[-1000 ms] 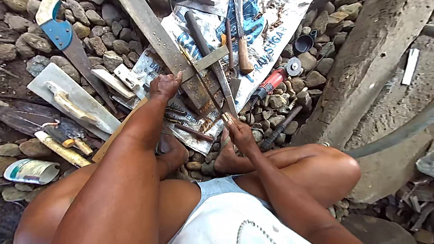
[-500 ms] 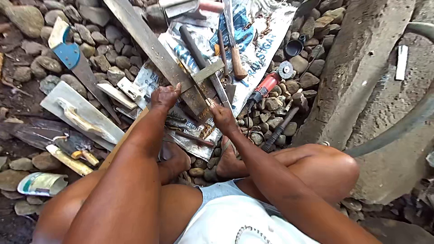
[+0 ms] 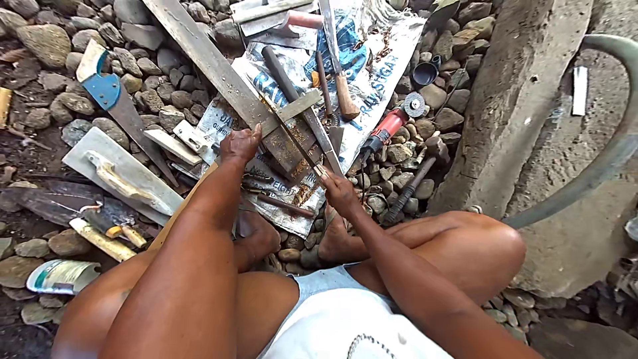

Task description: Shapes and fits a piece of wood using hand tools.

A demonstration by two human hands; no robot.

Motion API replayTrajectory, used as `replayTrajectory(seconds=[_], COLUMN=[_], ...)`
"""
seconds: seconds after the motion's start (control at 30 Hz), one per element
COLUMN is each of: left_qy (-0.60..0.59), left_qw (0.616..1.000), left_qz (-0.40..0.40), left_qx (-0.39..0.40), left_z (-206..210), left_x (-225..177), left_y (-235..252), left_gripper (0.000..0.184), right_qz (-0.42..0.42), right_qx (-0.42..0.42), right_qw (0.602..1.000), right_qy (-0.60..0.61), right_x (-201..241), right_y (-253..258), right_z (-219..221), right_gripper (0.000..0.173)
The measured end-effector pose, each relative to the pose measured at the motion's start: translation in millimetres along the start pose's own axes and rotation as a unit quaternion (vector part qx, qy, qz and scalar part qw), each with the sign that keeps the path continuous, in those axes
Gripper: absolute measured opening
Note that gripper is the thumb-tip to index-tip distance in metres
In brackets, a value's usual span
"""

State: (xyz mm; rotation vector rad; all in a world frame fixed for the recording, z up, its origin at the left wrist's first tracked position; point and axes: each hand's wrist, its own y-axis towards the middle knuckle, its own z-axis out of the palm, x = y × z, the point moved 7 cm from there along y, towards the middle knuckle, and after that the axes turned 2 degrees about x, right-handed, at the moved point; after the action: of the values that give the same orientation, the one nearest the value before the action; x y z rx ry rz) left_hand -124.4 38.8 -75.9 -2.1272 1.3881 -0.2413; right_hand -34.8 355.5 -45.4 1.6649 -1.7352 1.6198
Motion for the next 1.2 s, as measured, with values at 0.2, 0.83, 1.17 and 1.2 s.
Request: replayTrajectory(seconds=[0.2,0.83,1.17,1.2], left_qy=[0.008,-0.045,-0.552,-0.565], left_qw=[1.0,0.997,0.783,0.765], left_qz=[0.0,0.055,0.283,0.304], left_qx=[0.008,0.032,0.054,0.054], left_z=[-2,2,-35,-40], left_x=[-1,-8,-79,-83], left_y=[-4,-12,-113,-122], left_gripper=[0.083,0.079,0.057,0.057], right_qz=[-0.003,0.025,0.155,0.159], right_qx=[0.014,-0.205,-0.189,-0.183], right_qw=[1.0,0.973,0.947,0.949], right_qy=[-0.01,-0.098,-0.208,-0.204], right_x=[-2,14,-64,-65], right_y=[-41,-3,45,48], right_z=[-21,-63,-55,-52], right_gripper=[0.049,0.06,0.071,0.072])
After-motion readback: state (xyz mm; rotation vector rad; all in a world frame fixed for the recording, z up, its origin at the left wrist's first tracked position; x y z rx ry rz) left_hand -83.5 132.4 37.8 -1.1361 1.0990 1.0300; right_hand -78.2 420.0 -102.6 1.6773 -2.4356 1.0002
